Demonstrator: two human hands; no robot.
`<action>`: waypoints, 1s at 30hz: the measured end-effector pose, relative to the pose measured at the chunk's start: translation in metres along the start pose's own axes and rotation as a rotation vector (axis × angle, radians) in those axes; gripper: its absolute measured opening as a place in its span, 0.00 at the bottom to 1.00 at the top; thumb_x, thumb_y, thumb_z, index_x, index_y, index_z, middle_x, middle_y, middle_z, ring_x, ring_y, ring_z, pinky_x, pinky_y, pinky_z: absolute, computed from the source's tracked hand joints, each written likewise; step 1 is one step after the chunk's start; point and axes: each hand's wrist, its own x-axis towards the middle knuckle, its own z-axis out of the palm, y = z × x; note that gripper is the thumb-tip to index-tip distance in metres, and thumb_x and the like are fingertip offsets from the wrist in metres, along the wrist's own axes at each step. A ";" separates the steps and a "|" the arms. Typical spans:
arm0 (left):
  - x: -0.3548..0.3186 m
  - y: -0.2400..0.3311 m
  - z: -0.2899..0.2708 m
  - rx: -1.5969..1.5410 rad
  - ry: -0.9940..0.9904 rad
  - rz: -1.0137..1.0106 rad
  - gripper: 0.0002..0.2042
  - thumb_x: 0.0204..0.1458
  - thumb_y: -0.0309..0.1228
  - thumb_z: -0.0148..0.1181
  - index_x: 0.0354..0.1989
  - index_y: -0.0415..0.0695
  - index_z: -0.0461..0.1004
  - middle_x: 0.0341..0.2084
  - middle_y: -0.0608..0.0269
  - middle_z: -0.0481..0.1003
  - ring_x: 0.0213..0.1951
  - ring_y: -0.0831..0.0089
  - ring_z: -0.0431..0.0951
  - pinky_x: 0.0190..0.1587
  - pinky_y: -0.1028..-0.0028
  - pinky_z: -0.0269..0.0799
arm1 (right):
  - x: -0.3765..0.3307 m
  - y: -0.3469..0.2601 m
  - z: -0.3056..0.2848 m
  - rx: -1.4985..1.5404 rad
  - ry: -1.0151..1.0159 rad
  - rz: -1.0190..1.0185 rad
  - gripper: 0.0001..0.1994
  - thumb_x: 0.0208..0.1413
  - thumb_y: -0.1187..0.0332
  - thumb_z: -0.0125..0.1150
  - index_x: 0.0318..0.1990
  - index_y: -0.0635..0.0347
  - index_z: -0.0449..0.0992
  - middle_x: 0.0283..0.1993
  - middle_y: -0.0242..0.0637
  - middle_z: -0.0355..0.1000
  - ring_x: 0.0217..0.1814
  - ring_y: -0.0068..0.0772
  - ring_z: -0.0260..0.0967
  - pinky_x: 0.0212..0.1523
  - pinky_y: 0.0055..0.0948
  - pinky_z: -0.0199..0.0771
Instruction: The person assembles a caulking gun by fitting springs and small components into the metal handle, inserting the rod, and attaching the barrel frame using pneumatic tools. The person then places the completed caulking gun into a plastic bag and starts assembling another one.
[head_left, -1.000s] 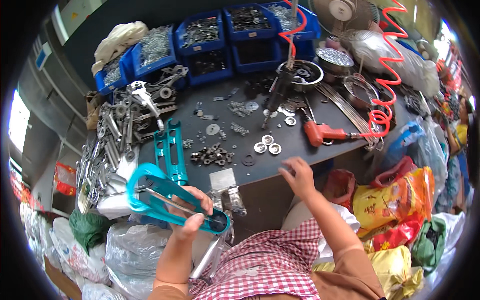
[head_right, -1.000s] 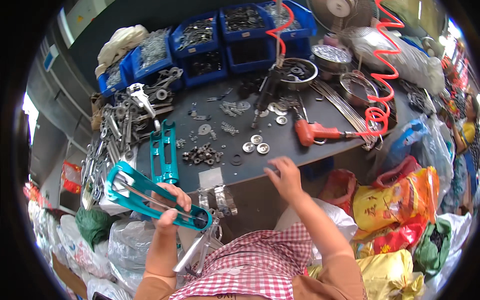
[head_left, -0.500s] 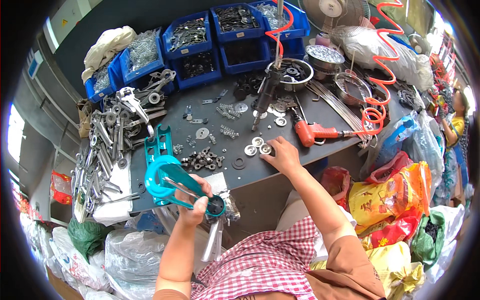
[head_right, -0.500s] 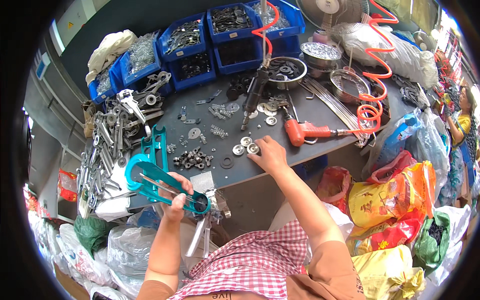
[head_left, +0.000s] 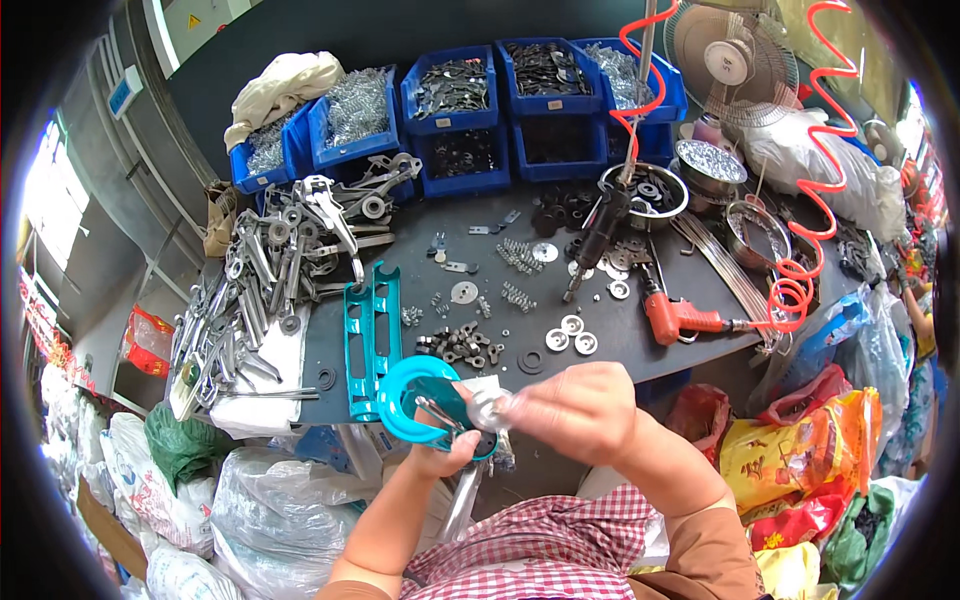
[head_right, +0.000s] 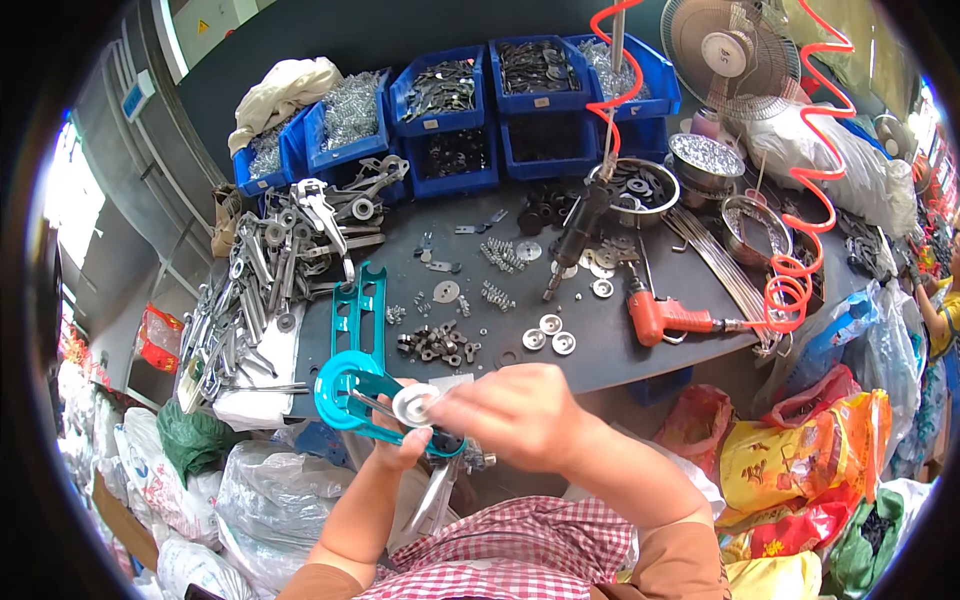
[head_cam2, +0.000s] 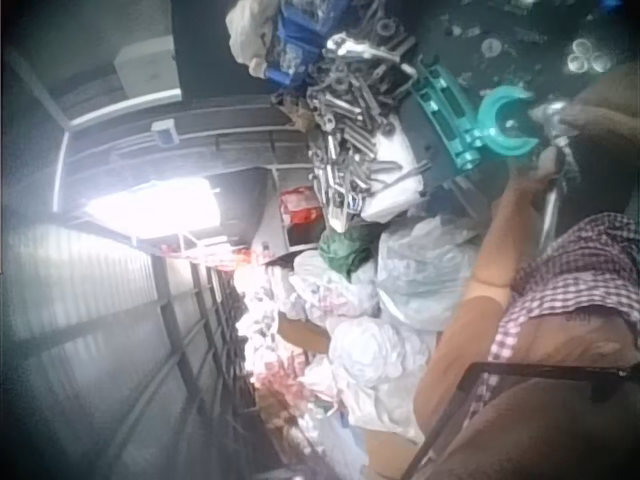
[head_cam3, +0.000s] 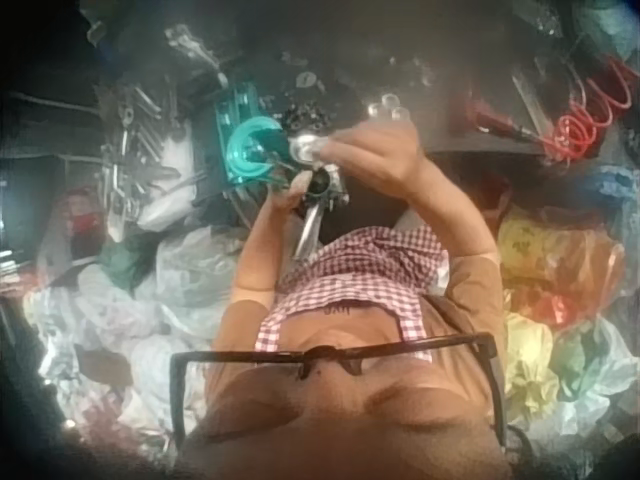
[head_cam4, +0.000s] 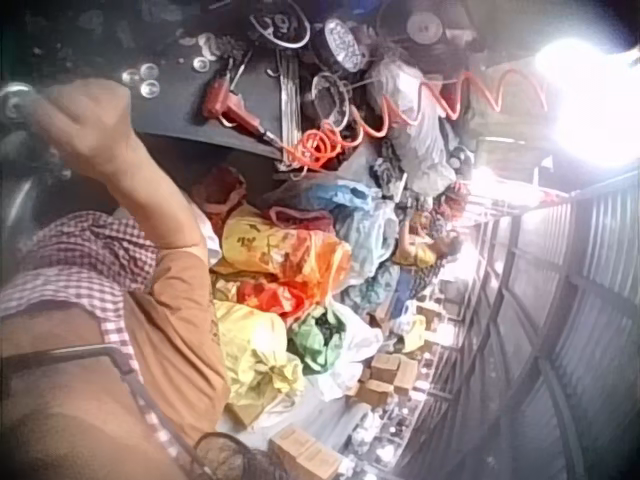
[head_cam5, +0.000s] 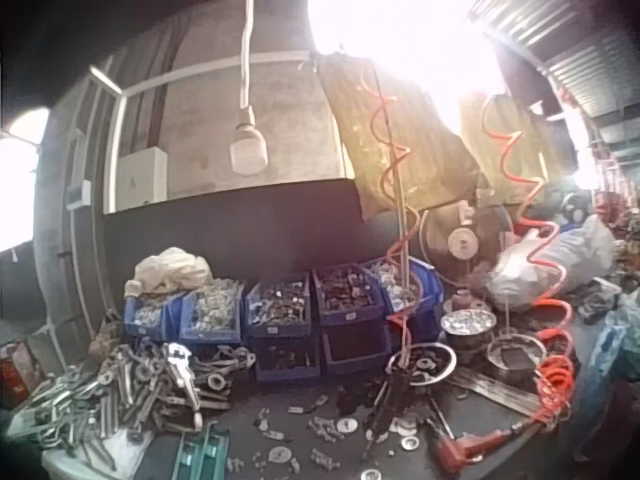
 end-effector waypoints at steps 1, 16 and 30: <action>-0.001 -0.002 -0.002 -0.093 -0.021 -0.054 0.23 0.38 0.33 0.59 0.44 0.40 0.60 0.32 0.60 0.67 0.37 0.73 0.69 0.37 0.74 0.66 | 0.011 -0.002 0.001 0.004 0.003 -0.009 0.13 0.37 0.74 0.57 0.36 0.60 0.75 0.25 0.30 0.72 0.22 0.23 0.70 0.19 0.18 0.66; -0.006 0.001 -0.008 -0.021 -0.003 -0.168 0.15 0.34 0.26 0.57 0.33 0.37 0.64 0.24 0.61 0.67 0.26 0.74 0.69 0.29 0.76 0.68 | 0.028 0.069 -0.034 -0.125 -0.158 -0.145 0.06 0.44 0.70 0.58 0.30 0.61 0.73 0.25 0.32 0.64 0.22 0.21 0.62 0.21 0.19 0.63; -0.006 -0.009 0.000 -0.110 -0.055 -0.121 0.17 0.38 0.25 0.50 0.40 0.41 0.58 0.28 0.61 0.64 0.31 0.73 0.67 0.35 0.72 0.67 | -0.063 0.247 0.043 0.790 0.613 1.348 0.15 0.46 0.61 0.61 0.38 0.58 0.67 0.27 0.33 0.68 0.28 0.28 0.67 0.30 0.28 0.68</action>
